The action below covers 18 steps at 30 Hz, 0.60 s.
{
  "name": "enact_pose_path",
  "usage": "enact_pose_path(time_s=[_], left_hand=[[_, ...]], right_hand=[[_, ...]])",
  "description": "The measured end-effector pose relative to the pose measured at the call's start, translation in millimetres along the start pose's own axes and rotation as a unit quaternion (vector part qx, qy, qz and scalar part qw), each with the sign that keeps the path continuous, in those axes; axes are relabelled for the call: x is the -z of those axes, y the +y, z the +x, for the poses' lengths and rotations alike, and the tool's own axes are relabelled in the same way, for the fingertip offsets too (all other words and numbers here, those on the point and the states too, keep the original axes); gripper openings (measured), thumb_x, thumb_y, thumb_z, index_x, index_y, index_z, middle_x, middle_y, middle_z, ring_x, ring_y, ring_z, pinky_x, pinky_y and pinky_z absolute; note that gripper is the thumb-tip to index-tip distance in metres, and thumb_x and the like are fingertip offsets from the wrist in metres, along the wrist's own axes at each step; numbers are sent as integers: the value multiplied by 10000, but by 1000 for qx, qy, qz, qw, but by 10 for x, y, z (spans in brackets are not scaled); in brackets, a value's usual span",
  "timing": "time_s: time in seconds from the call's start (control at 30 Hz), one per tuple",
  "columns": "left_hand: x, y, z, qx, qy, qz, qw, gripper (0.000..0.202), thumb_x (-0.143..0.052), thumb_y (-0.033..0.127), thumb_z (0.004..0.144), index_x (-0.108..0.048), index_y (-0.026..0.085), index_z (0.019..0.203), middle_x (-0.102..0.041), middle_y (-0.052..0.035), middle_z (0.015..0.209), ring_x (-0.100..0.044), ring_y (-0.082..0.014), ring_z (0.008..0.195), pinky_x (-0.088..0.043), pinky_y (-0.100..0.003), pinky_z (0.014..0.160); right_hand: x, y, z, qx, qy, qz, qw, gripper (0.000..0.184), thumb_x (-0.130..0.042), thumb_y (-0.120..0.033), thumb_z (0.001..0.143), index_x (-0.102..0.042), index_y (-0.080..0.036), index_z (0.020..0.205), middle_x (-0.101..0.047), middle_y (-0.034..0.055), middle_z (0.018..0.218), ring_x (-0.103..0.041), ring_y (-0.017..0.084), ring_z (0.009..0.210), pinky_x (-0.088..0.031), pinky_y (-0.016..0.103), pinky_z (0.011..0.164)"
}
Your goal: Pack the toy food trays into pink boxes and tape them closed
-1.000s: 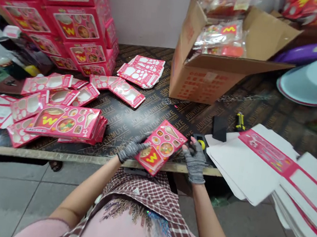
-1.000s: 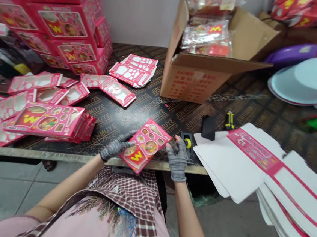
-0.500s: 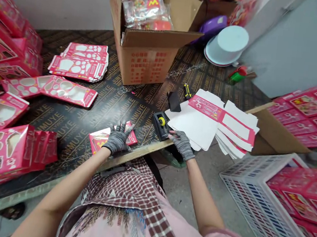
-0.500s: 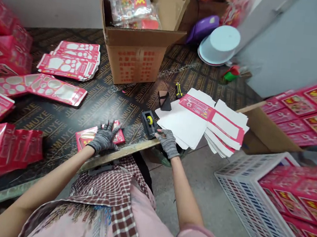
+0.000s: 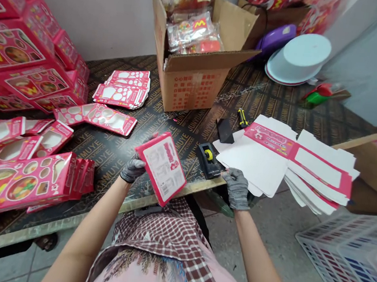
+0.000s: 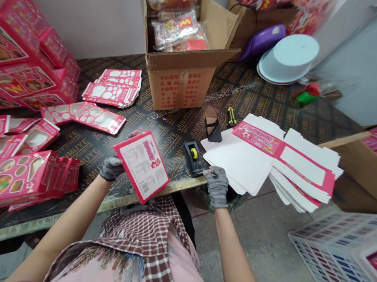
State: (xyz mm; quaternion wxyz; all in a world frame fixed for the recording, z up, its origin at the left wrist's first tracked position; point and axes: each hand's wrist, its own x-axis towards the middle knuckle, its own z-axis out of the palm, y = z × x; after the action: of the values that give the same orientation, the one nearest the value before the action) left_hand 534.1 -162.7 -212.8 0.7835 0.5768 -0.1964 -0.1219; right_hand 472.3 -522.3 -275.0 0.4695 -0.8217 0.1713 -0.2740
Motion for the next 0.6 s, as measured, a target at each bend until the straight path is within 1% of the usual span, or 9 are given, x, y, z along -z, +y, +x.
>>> enact_pose_path(time_s=[0.07, 0.1, 0.17, 0.2, 0.3, 0.37, 0.43, 0.5, 0.6], left_hand=[[14, -75, 15, 19, 53, -59, 997, 885, -808, 636, 538, -604, 237, 1301, -687, -103, 1238, -653, -318, 1108, -522, -469, 956], [24, -106, 35, 16, 84, -62, 994, 780, -852, 553, 533, -642, 232, 1212, -710, -79, 1162, -667, -289, 1052, -531, -432, 927], [42, -124, 100, 3, 131, -15, 991, 634, -921, 430, 499, -675, 210, 1040, -724, -41, 1032, -675, -228, 947, -542, -360, 867], [48, -105, 142, -1, 139, 27, 990, 593, -941, 396, 485, -675, 199, 977, -723, -30, 985, -673, -206, 902, -547, -337, 839], [31, 52, 266, -31, 121, 155, 980, 542, -942, 397, 518, -673, 189, 940, -723, -23, 915, -674, -187, 825, -568, -325, 778], [-18, 187, 309, -89, 113, 231, 962, 487, -893, 422, 616, -686, 202, 999, -734, -35, 963, -684, -199, 867, -578, -347, 812], [-91, 284, 312, -162, 113, 312, 929, 372, -811, 412, 736, -710, 220, 1038, -735, -45, 1020, -684, -207, 924, -574, -366, 868], [-171, 309, 294, -223, 101, 375, 894, 244, -736, 367, 814, -737, 230, 1016, -730, -44, 1008, -681, -205, 923, -575, -366, 867], [-263, 241, 263, -266, 95, 424, 860, 168, -668, 312, 865, -748, 230, 988, -716, -40, 961, -678, -201, 880, -585, -358, 808]], right_hand=[[20, 47, -89, -34, -16, 2, 999, 387, -678, -589, 622, -652, -213, 710, -698, 82, 800, -618, 251, 792, -512, 451, 843], [20, 68, -127, -47, -31, 3, 998, 398, -674, -602, 617, -643, -212, 689, -690, 72, 766, -608, 246, 772, -507, 446, 832], [-1, 100, -182, -62, -61, 6, 996, 408, -669, -614, 620, -615, -210, 631, -660, 48, 686, -581, 223, 718, -497, 422, 799], [-15, 113, -195, -66, -71, 6, 995, 406, -669, -610, 625, -602, -210, 607, -644, 36, 653, -566, 210, 691, -493, 405, 779], [-58, 137, -196, -69, -72, -2, 995, 365, -677, -557, 645, -599, -205, 588, -624, 21, 623, -544, 185, 658, -479, 364, 743], [-83, 134, -192, -70, -63, -6, 996, 321, -679, -510, 652, -604, -204, 589, -626, 24, 632, -538, 182, 658, -469, 354, 737], [-112, 119, -199, -71, -49, -7, 996, 275, -679, -461, 655, -602, -205, 589, -625, 26, 641, -528, 178, 658, -463, 347, 729], [-142, 104, -212, -74, -29, -7, 997, 241, -675, -417, 655, -578, -211, 576, -617, 24, 642, -511, 173, 659, -460, 338, 721], [-154, 88, -229, -83, 5, -6, 997, 256, -664, -401, 657, -523, -222, 542, -582, 16, 615, -480, 162, 650, -456, 332, 708]])
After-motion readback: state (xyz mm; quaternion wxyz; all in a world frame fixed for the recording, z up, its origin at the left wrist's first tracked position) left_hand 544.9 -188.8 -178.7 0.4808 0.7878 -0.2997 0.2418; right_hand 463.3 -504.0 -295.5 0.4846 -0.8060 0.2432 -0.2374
